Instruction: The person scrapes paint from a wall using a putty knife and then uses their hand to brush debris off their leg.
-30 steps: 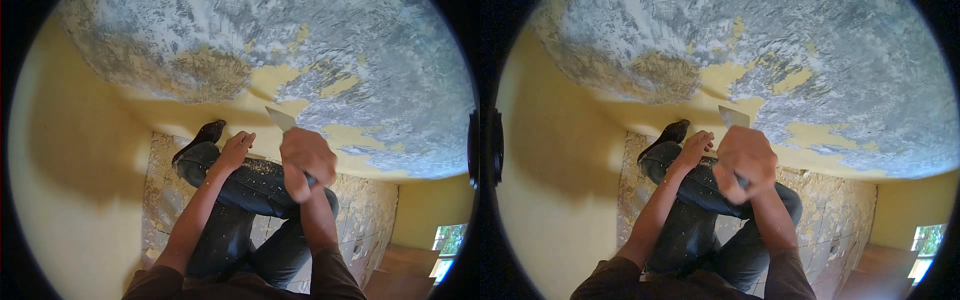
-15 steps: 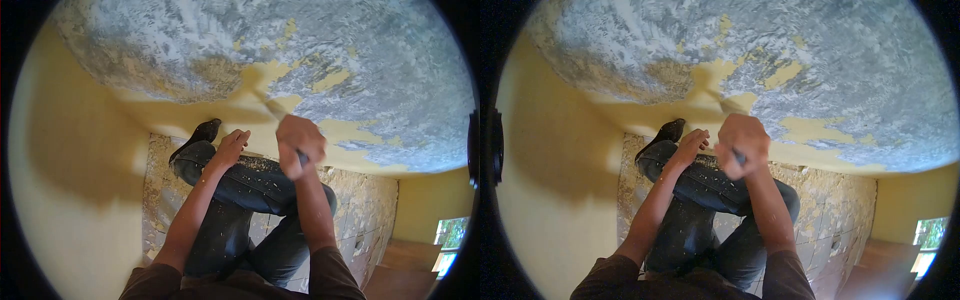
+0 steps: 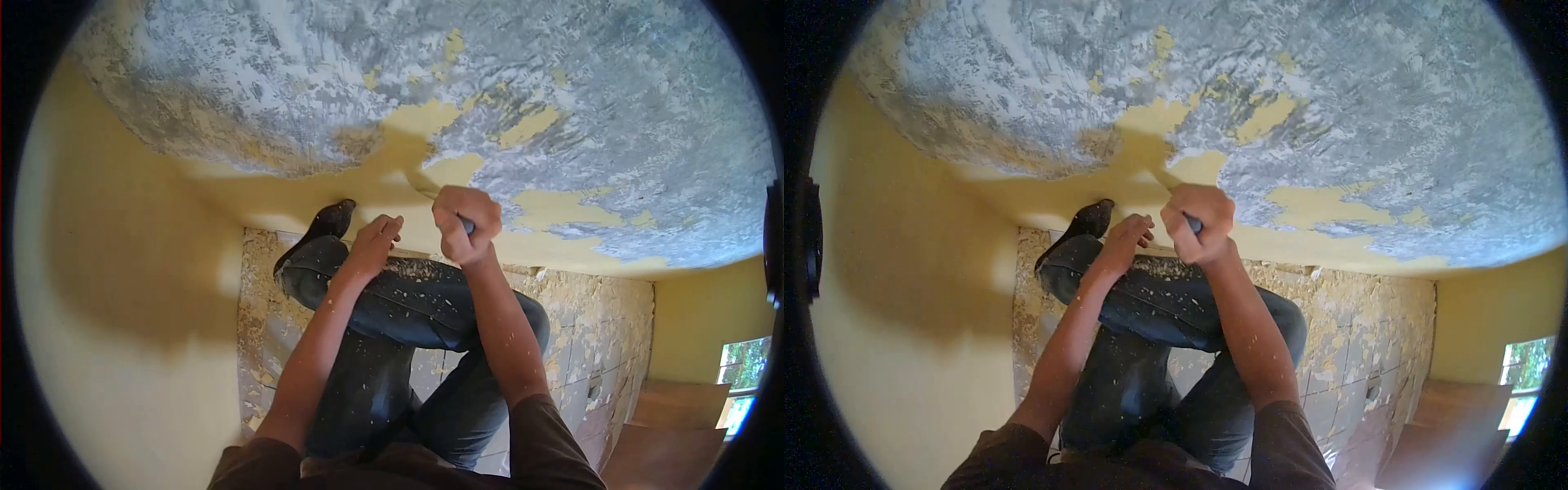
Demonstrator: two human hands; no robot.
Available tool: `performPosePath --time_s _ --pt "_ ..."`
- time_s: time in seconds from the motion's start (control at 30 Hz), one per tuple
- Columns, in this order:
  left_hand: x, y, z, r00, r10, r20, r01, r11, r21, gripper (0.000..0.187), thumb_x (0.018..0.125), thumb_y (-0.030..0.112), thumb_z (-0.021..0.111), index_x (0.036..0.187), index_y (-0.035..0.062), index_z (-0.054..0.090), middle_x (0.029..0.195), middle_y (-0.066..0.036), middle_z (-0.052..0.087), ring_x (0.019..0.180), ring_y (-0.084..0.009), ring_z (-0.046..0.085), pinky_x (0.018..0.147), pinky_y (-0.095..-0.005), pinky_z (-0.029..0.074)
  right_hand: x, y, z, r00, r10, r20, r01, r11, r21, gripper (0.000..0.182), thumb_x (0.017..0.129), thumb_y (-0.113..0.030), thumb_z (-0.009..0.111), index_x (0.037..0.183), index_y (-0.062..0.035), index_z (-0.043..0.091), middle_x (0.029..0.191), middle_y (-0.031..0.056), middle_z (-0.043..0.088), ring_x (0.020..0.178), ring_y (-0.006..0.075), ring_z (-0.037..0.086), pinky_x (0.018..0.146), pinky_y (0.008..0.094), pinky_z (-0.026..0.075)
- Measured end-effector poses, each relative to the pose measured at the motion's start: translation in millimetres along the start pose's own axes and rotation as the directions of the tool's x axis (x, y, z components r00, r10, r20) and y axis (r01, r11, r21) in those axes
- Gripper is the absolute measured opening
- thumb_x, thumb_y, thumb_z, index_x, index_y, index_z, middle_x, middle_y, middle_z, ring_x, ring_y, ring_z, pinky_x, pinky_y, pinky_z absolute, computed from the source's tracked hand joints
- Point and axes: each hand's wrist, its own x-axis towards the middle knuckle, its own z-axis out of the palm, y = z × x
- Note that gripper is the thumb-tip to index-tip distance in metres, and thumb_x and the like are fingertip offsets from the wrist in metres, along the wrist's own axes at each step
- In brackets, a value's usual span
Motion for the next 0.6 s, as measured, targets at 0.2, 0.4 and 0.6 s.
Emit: performPosePath --time_s 0.2,0.4,0.6 --pt "-1.6 3.5 -1.2 1.000 -0.005 -0.013 0.005 1.000 -0.005 0.045 0.102 0.045 0.055 0.095 0.0012 0.062 0.080 -0.005 0.060 0.075 -0.0148 0.053 0.071 -0.0320 0.046 41.8 -55.1 8.7 0.983 -0.181 0.036 0.171 0.968 0.185 0.005 0.070 0.001 0.059 0.068 0.0047 0.056 0.060 0.0127 0.057 0.048 0.0235 0.052 0.046 0.0361 0.041" --pt "-3.2 9.3 1.0 1.000 -0.024 -0.015 0.025 0.998 0.060 0.045 0.102 0.046 0.054 0.093 0.0018 0.062 0.081 -0.006 0.060 0.075 -0.0152 0.054 0.072 -0.0319 0.046 1.1 4.5 4.4 0.999 0.001 0.043 -0.005 0.997 0.072 0.004 0.066 0.000 0.059 0.068 0.0021 0.056 0.060 0.0116 0.056 0.049 0.0255 0.053 0.045 0.0346 0.039" --pt "1.5 -1.8 0.2 1.000 -0.004 -0.008 0.004 1.000 0.000 0.046 0.102 0.046 0.055 0.092 0.0014 0.062 0.081 -0.006 0.061 0.074 -0.0158 0.053 0.071 -0.0323 0.046 41.2 -60.8 4.3 0.970 -0.235 0.056 0.216 0.948 0.235 0.005 0.068 -0.001 0.060 0.071 0.0018 0.057 0.062 0.0109 0.057 0.049 0.0267 0.053 0.047 0.0364 0.043"
